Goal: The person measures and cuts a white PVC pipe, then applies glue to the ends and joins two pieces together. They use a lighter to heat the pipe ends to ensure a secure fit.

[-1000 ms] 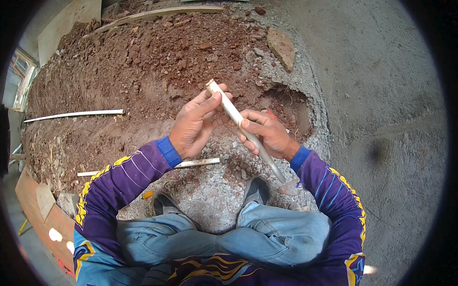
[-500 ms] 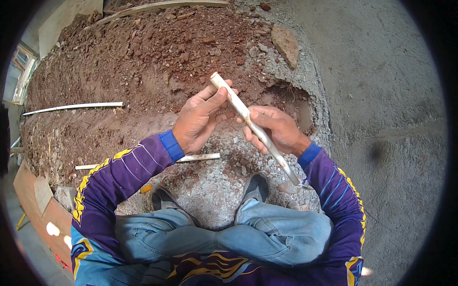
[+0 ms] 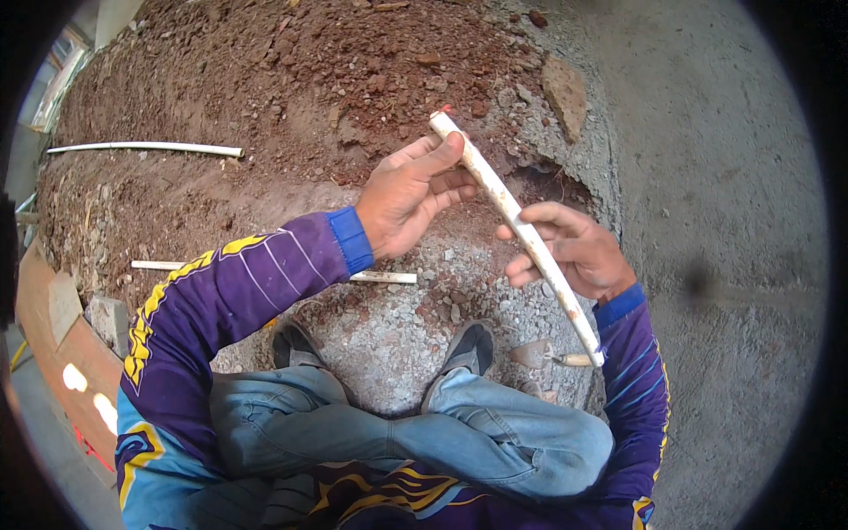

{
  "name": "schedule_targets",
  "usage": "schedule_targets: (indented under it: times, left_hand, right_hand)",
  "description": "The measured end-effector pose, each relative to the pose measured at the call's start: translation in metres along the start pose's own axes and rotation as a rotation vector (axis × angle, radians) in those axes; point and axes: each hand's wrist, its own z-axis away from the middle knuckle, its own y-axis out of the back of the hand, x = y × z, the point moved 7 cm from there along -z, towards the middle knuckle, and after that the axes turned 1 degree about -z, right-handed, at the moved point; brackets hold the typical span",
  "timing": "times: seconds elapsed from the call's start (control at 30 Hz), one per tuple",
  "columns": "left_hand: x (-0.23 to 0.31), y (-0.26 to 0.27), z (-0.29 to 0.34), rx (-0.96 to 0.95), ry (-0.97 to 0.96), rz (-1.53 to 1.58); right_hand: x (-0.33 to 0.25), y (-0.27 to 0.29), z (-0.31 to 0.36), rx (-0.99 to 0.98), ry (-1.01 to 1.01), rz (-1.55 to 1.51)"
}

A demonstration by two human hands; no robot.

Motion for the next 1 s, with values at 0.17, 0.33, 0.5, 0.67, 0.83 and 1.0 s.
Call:
schedule_targets:
  times: [0.17,0.33,0.5,0.67,0.83,1.0]
  left_hand:
    - [0.007,0.007,-0.006,0.027,-0.022,0.005]
    - [0.012,-0.007,-0.012,0.054,-0.046,0.021]
    - [0.001,-0.031,-0.032,0.153,-0.120,0.046]
    - [-0.002,-0.072,-0.052,0.157,-0.355,0.283]
    - [-0.001,-0.103,-0.039,0.094,-0.492,0.440]
    - [0.005,-0.121,-0.027,-0.010,-0.540,0.559]
  right_hand:
    - [0.004,0.002,0.008,-0.057,0.079,-0.015]
    - [-0.010,-0.010,0.007,-0.114,0.179,-0.104]
    - [-0.024,0.021,0.010,-0.083,0.345,-0.055]
    - [-0.066,0.021,0.027,0.085,0.488,0.056]
    - [-0.089,0.016,0.044,0.181,0.551,0.040]
    - [-0.117,-0.013,0.061,0.367,0.547,0.023]
